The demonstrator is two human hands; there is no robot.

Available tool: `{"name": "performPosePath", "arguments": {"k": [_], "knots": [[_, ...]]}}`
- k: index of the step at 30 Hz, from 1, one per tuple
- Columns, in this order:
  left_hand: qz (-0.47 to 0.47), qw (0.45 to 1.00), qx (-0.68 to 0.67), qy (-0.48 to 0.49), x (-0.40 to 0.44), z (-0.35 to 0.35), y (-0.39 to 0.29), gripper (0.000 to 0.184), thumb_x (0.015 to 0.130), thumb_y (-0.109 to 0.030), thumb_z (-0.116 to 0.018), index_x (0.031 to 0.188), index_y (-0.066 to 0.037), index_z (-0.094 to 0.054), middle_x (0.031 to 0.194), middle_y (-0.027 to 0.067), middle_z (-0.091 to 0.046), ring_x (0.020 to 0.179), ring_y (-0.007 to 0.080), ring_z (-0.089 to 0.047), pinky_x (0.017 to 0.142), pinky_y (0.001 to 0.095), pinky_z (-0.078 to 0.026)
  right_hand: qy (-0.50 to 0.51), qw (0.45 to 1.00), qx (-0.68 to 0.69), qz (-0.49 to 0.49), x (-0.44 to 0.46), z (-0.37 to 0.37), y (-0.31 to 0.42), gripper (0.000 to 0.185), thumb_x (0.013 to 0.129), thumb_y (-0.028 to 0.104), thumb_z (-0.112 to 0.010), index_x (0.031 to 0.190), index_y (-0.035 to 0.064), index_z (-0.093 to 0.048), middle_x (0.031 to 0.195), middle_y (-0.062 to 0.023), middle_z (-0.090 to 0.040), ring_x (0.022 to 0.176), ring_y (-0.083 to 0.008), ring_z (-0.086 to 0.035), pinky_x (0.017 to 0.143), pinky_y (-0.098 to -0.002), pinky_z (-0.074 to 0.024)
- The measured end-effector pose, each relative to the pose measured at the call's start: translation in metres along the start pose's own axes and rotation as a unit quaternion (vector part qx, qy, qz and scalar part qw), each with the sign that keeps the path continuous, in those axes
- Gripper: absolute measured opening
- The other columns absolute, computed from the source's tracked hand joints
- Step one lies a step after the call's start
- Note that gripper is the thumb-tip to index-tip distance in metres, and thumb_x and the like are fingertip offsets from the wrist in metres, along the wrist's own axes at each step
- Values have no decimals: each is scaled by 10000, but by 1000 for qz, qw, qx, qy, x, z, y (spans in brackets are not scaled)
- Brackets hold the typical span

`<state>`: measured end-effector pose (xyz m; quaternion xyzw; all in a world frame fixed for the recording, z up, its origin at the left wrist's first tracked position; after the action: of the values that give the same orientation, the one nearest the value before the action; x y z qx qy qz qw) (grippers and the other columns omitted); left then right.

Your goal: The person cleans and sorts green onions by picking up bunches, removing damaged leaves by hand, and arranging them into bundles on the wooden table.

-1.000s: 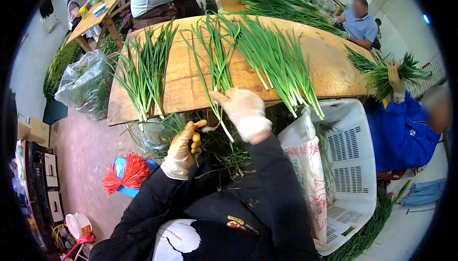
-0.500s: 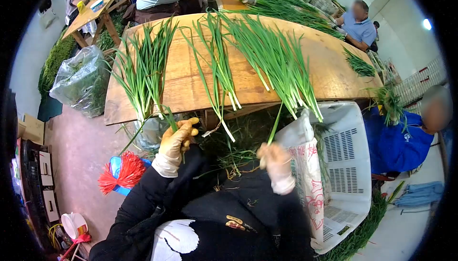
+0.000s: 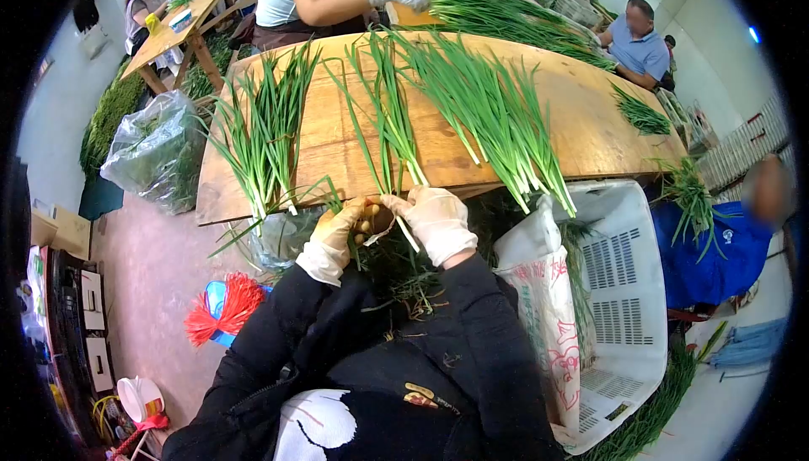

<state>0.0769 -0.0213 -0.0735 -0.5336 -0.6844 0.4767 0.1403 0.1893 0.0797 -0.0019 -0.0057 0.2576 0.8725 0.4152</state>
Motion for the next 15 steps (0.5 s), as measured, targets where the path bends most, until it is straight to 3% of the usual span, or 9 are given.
{"name": "performPosePath", "arguments": {"k": [2,5,10,12,13,14,15], "knots": [[14,999,-34,-4,0,-6,1,254,799,-216,-575,952,-15,-558,792,25,-580,588,70,-464,477,185,-357,-173,976,-127,29,-10,11,17,540,746,580,-459,747,54,-585,645,-119,-593,634,-279,-588,577,-374,-442],[27,997,-69,34,8,-12,15,208,790,-173,-573,923,-15,-553,744,29,-567,575,79,-463,476,189,-357,-143,973,-171,52,8,3,20,507,750,557,-463,700,65,-575,640,-137,-587,647,-295,-585,572,-401,-444],[92,990,-29,101,-8,-27,5,86,765,-130,-580,815,-72,-541,651,-27,-512,545,52,-437,457,169,-333,-126,961,-144,200,31,-11,16,349,802,414,-477,742,86,-583,673,-115,-589,644,-299,-577,550,-382,-445],[79,992,-23,91,-4,-26,10,87,766,-136,-581,818,-77,-543,660,-36,-516,543,42,-432,458,163,-330,-184,944,-49,269,25,-7,20,229,820,289,-501,779,78,-577,658,-101,-592,624,-255,-587,535,-338,-458],[67,994,-14,86,-2,-26,9,89,767,-141,-583,821,-82,-545,669,-45,-520,541,32,-426,458,156,-327,-185,943,-51,271,20,-7,20,229,820,289,-501,779,78,-577,658,-101,-592,624,-255,-587,535,-338,-458],[68,993,6,98,-2,-26,7,154,769,-153,-589,891,-64,-560,731,-40,-558,543,19,-418,460,153,-326,-232,922,138,278,12,-3,16,209,835,267,-491,771,85,-573,652,-71,-584,577,-194,-573,489,-306,-445],[69,993,4,98,-4,-25,5,154,769,-153,-589,891,-64,-560,731,-40,-558,543,19,-418,460,153,-326,-269,866,321,272,7,1,9,195,849,244,-481,764,93,-570,646,-42,-575,530,-133,-560,444,-274,-432]]}}
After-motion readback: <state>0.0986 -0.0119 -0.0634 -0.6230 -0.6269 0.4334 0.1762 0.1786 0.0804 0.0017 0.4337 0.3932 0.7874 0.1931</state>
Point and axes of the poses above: each hand's wrist, its own x-axis towards the middle knuckle, its own z-axis out of the back of the hand, y = z × x, the point moved 3 cm from there along x, towards the middle knuckle
